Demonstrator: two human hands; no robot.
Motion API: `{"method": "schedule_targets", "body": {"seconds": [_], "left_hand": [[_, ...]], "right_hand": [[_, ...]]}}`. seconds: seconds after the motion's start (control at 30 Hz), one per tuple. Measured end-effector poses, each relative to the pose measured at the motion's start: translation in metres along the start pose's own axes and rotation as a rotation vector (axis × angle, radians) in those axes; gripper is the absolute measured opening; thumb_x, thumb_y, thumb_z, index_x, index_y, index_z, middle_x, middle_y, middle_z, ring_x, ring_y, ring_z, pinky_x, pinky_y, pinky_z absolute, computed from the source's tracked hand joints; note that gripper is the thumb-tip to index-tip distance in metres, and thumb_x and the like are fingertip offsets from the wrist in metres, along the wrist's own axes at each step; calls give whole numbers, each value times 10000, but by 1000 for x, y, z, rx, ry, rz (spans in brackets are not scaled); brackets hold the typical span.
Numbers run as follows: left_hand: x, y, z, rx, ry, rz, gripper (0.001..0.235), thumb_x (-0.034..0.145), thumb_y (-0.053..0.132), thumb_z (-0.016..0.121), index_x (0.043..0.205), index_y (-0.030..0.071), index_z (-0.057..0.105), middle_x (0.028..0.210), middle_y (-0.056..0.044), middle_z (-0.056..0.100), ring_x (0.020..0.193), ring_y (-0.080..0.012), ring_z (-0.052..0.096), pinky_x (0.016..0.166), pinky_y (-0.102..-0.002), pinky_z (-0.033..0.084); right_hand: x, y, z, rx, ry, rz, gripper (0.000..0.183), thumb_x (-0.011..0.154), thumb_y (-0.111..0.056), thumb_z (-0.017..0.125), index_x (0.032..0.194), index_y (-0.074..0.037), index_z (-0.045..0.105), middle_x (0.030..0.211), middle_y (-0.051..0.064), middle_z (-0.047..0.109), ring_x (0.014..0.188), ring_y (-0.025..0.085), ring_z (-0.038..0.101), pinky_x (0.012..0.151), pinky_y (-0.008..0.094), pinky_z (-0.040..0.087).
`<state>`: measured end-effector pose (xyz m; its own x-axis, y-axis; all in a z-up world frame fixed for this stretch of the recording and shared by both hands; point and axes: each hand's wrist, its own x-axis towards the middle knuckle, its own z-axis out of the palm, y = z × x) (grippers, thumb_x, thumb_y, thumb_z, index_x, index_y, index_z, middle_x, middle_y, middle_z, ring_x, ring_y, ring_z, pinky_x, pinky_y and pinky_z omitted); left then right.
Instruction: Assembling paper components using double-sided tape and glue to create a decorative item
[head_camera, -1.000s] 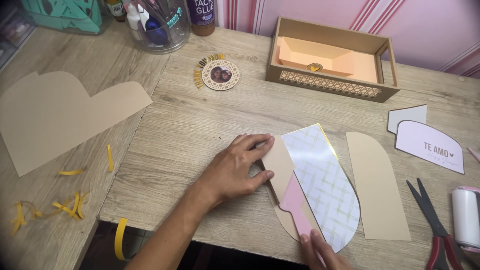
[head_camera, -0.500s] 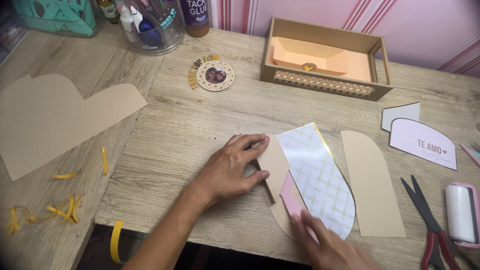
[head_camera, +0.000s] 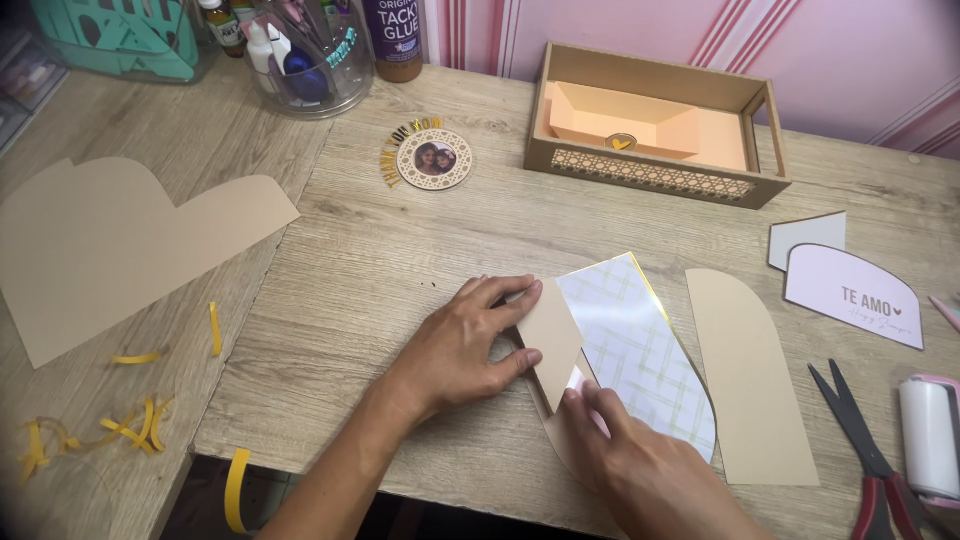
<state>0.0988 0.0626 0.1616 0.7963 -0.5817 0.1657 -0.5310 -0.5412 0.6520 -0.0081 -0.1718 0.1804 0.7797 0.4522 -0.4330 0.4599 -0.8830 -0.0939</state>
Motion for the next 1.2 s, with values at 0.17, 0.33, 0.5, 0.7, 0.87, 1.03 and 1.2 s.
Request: {"method": "schedule_targets", "body": {"seconds": [0.17,0.33,0.5,0.7,0.87,1.03,1.2], "left_hand": [[0,-3,4,6,38,47,699,864,360,732,1460,46,546,1489,-115,537,1344,-295,490,1144,-417,380],[1,-5,3,23,38,50,705,860,363,731,1462,47,544,1490,-114,536,1347,-304,483,1149,-424,371],[0,-4,4,22,55,63,704,849,340,753,1464,64,550,1476,-125,550,1357,-308,492,1154,-411,372],[1,6,-1,12,20,-17,698,843,346,750,1470,107,558,1482,-76,554,1356,-273,488,1129,-411,395],[4,-4,1,-19,66,42,699,815,334,804,1436,96,589,1461,-65,584,1331,-260,536,1132,-396,400],[13,0,-8,-2,40,99,795,881,372,759,1542,77,429,1589,-103,471,1450,-283,435,1172,-426,341],[31,-6,-3,63,-235,260,962,800,274,867,1590,130,337,1662,-127,348,1563,-339,206,1233,-574,42]], "right_hand": [[-3,-6,3,-30,20,6,717,901,5,485,1535,-96,165,1512,107,232,782,390,755,484,565,616],[-31,1,66,97,-233,151,833,958,-193,457,1628,-324,-19,1656,-83,34,1213,255,578,725,539,602],[-61,6,143,-267,688,60,552,931,-86,483,1456,-253,508,1445,-73,559,972,43,734,380,234,558],[-75,29,115,-753,648,-362,467,1025,21,404,1483,105,448,1489,195,512,1251,263,611,1041,318,500],[-132,71,119,1334,449,-48,510,996,-130,578,1471,-161,394,1470,-64,475,1231,23,480,986,198,313],[-174,267,91,759,102,476,500,897,-353,514,1343,-352,742,1375,-164,808,1245,40,756,1117,267,513],[-227,428,85,771,343,518,451,934,-302,514,1342,-279,706,1363,-94,759,1233,94,715,1102,301,492]]}}
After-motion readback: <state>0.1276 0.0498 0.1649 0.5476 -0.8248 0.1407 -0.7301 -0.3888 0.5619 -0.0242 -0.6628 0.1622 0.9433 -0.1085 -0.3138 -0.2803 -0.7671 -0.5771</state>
